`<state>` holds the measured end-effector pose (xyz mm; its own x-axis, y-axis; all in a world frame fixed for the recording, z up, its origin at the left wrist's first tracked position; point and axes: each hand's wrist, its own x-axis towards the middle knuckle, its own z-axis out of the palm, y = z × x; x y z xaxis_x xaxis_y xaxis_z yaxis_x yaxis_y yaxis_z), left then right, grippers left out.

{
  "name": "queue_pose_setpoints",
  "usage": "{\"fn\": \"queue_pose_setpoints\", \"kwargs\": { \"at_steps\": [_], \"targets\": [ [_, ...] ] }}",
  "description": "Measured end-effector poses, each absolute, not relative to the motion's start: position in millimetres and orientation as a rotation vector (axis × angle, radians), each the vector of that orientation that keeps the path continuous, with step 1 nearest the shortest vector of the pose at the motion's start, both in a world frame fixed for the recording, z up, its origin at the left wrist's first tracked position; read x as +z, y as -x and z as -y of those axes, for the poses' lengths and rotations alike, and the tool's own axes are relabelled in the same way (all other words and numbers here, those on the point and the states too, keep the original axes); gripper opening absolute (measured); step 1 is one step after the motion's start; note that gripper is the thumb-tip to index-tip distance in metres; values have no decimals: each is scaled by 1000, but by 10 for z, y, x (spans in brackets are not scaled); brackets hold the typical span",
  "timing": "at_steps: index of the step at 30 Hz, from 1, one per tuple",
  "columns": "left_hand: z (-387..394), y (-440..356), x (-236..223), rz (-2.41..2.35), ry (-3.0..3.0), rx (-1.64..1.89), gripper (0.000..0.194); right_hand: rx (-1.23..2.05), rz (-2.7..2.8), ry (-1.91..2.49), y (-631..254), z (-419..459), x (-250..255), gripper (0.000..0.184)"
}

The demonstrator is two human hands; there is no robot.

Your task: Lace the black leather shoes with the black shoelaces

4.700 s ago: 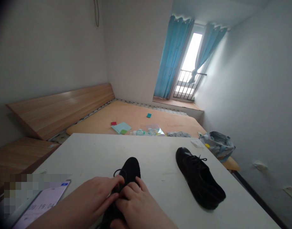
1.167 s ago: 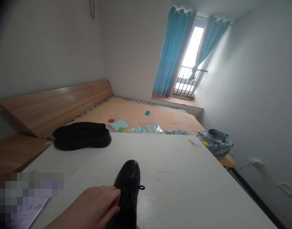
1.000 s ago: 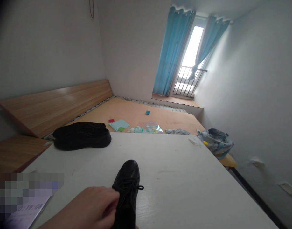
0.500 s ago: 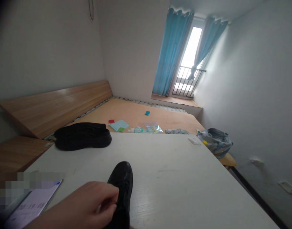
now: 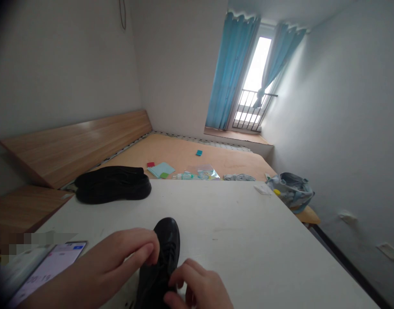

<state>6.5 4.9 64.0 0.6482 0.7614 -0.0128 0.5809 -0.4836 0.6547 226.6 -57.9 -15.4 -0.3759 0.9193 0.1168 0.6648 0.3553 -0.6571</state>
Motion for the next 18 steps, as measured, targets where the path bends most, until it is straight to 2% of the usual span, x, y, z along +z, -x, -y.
{"fn": "queue_pose_setpoints", "kwargs": {
  "at_steps": [4,8,11,18],
  "targets": [
    [-147,-141,462,-1217,-2394,143,21,518,2211,1483,-2113,471,-104,32],
    [-132,-178,392,-1169,-2351,71,16,508,2198,1493,-2033,420,-136,41],
    [-113,-205,404,-1136,-2357,73,15,593,2145,1473,-2040,404,-160,42],
    [-54,-316,378,-1179,-2397,-20,23,937,1820,1438,-2113,384,-291,31]
  ]
}}
